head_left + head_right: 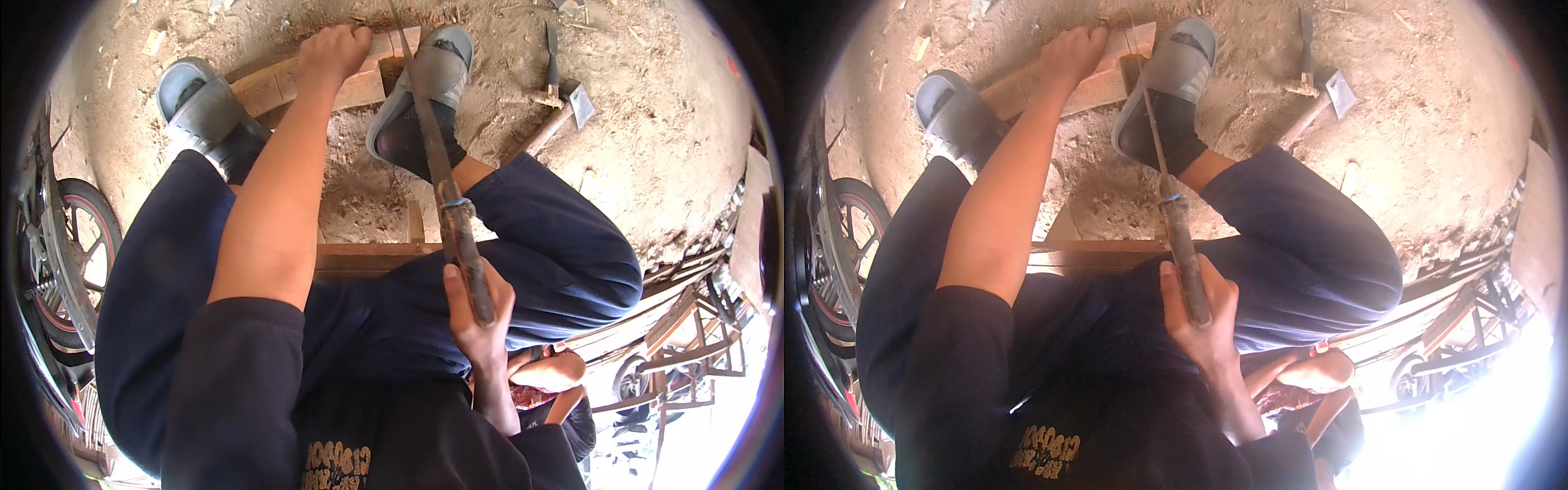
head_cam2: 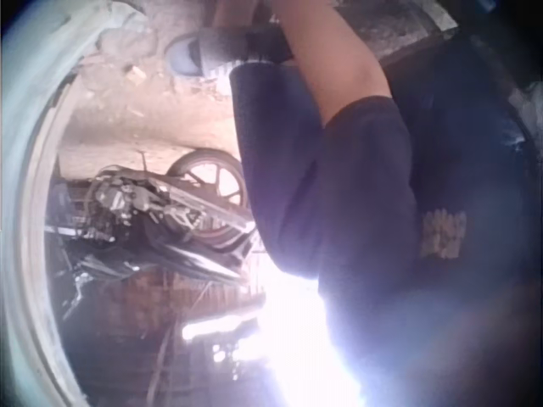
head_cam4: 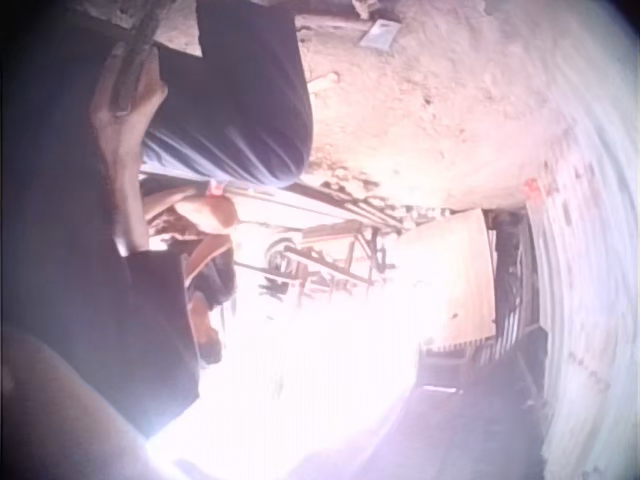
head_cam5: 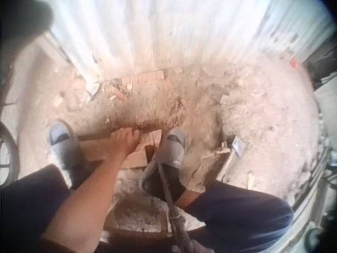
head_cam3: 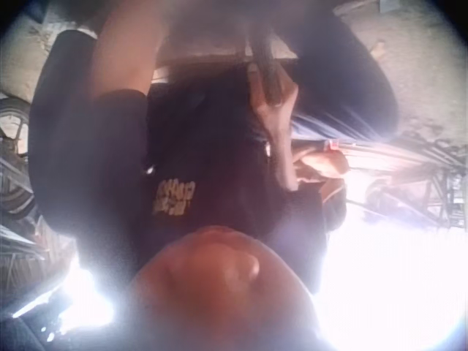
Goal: The person sits on the ground and uses a hand saw to cut a small block of wood held between their feet. They repeatedly saw along the wood, occasionally pausing to adjust the piece or clear sawdust.
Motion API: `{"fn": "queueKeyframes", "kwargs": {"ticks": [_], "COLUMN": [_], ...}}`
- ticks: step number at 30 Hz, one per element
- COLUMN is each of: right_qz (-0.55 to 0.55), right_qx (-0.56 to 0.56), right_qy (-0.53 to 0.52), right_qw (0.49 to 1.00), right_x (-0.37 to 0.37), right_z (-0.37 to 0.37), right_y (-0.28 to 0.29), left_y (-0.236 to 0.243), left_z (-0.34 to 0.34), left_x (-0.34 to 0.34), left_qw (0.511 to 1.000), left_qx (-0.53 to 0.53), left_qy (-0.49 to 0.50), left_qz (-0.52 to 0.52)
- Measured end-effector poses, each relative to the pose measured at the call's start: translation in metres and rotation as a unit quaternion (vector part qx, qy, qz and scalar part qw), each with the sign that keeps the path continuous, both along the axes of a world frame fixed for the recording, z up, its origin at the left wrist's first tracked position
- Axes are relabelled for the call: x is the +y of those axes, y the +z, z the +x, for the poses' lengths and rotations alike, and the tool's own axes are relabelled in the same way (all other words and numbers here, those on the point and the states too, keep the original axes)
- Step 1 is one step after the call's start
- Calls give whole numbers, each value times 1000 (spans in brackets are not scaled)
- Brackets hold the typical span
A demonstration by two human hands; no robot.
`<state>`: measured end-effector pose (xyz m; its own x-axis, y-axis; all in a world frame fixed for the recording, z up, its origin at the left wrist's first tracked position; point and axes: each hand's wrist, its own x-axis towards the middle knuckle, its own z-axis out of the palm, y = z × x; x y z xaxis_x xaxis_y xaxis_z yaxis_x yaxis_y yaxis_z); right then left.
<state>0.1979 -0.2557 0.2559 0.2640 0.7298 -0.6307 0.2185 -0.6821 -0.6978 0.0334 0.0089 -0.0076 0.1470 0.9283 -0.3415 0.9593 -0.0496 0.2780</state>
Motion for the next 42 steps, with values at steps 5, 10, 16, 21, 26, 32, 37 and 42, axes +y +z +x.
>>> {"fn": "queueKeyframes", "kwargs": {"ticks": [5, 10, 16, 21, 26, 32, 37, 42], "right_qz": [-8, -3, -9, -19, 16, -42, -61, -66], "right_qx": [-3, -10, -16, -6, -63, 19, -19, 23], "right_qy": [11, -3, -26, -6, 6, -22, -19, -22], "right_qw": [1000, 1000, 999, 1000, 998, 999, 998, 997], "right_x": [-33, -26, -48, -18, -62, -32, -66, -31], "right_z": [5, 0, 1, -9, 0, -1, 7, 4], "right_y": [24, 5, 19, 14, 46, 24, 65, 16], "left_y": [3, -1, 6, -4, 0, -4, -1, -5], "left_z": [3, -1, 4, -1, 4, 3, 1, 6], "left_x": [7, 6, 3, 11, 19, 6, 5, 1], "left_qw": [1000, 1000, 999, 1000, 1000, 999, 999, 999], "left_qx": [-11, 11, -9, 18, 7, 32, 36, 33], "left_qy": [8, 9, 14, -4, 1, -5, 3, -5], "left_qz": [-10, 0, -29, -7, 14, -18, -8, -17]}}
